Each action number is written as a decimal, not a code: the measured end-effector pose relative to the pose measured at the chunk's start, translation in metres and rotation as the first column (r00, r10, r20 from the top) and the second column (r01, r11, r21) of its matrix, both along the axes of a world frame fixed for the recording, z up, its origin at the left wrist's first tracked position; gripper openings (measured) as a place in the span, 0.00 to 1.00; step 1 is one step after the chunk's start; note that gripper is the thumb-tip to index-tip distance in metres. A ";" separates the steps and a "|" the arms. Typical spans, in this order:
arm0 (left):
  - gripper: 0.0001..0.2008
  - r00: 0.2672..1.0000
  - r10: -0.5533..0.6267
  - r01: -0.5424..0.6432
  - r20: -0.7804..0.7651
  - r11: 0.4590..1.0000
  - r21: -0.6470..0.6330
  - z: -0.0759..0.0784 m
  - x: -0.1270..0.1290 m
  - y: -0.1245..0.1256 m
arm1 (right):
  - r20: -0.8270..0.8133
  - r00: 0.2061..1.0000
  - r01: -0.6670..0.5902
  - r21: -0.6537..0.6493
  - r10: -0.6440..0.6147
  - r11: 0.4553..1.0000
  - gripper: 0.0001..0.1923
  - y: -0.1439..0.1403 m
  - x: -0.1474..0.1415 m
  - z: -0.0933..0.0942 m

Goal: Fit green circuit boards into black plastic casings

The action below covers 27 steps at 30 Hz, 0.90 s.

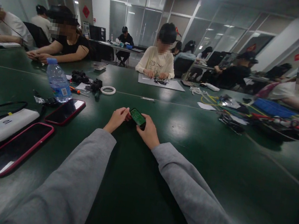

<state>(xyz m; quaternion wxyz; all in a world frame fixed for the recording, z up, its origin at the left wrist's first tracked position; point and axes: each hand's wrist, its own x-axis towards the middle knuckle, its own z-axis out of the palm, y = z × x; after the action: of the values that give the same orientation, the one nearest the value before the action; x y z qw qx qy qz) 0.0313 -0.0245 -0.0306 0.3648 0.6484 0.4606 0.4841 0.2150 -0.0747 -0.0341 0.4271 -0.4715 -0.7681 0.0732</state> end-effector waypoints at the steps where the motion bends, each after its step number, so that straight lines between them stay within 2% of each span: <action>1: 0.20 1.000 0.003 -0.003 -0.009 1.000 0.002 0.000 0.000 0.000 | 0.019 1.000 0.008 0.016 -0.009 1.000 0.27 0.000 0.000 0.000; 8: 0.20 0.993 0.019 -0.015 -0.114 0.999 0.030 0.000 -0.001 0.000 | 0.038 0.997 0.065 -0.005 -0.065 0.998 0.29 0.001 0.002 0.000; 12: 0.20 0.984 0.057 -0.048 -0.167 0.997 0.058 0.000 -0.001 -0.002 | -0.003 0.999 0.049 -0.033 -0.049 0.998 0.28 0.001 0.002 0.001; 17: 0.20 0.969 0.115 -0.100 -0.218 0.992 0.078 0.000 -0.001 -0.001 | -0.036 0.999 0.004 0.006 -0.004 1.000 0.26 0.001 0.000 0.000; 27: 0.20 0.956 0.136 -0.113 -0.261 0.989 0.099 0.000 -0.002 -0.001 | -0.009 1.000 0.008 0.012 -0.008 1.000 0.27 0.001 -0.001 -0.002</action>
<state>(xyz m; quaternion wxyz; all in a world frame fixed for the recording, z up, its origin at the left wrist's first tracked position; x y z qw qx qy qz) 0.0296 -0.0254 -0.0308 0.2411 0.6920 0.5251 0.4327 0.2136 -0.0739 -0.0360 0.4336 -0.4716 -0.7648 0.0687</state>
